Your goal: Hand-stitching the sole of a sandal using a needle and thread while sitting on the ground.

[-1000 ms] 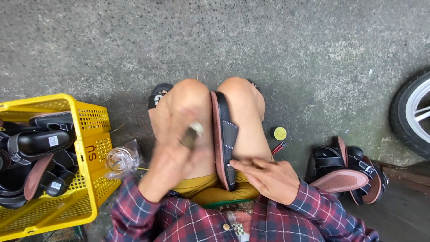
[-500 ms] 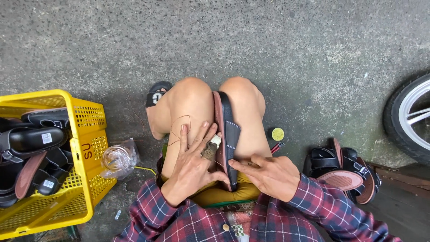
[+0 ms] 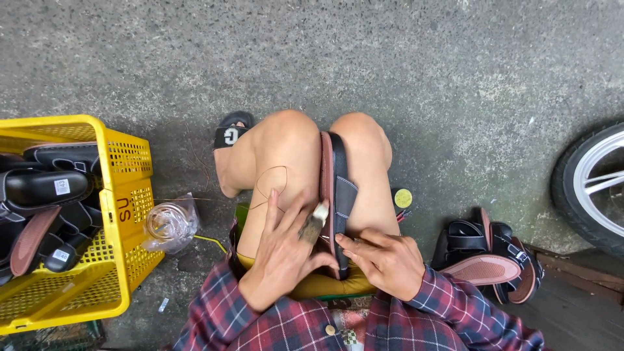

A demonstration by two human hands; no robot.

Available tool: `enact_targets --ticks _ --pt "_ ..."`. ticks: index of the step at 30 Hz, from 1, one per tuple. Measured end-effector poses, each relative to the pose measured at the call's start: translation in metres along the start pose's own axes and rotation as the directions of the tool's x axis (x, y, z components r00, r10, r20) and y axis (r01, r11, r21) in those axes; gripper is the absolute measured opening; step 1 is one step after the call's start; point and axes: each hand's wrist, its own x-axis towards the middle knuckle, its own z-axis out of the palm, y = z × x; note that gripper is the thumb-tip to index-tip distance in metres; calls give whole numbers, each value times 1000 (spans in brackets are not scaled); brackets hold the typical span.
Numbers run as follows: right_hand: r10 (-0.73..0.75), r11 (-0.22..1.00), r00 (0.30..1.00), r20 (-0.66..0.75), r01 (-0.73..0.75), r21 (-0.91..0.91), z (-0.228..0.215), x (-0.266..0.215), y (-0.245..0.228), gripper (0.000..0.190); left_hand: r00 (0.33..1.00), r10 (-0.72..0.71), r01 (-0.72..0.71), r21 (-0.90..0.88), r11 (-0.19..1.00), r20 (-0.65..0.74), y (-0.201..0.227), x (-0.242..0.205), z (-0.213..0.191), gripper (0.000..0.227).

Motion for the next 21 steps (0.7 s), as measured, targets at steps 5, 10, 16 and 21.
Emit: enact_targets --ticks 5,10,16,21 --pt "-74 997 997 11 75 -25 -1 -6 7 35 997 -30 36 -85 996 68 6 -25 -11 3" --pt "-192 974 981 -34 186 -127 4 -9 15 37 935 -216 355 -699 621 283 16 -17 -29 11" --pt "-249 955 965 -77 232 -185 8 -12 19 37 962 -272 257 -429 866 27 6 -14 6 18" --pt "-281 947 956 -81 262 -188 10 -12 25 40 905 -371 423 -379 823 206 11 -3 0 32"
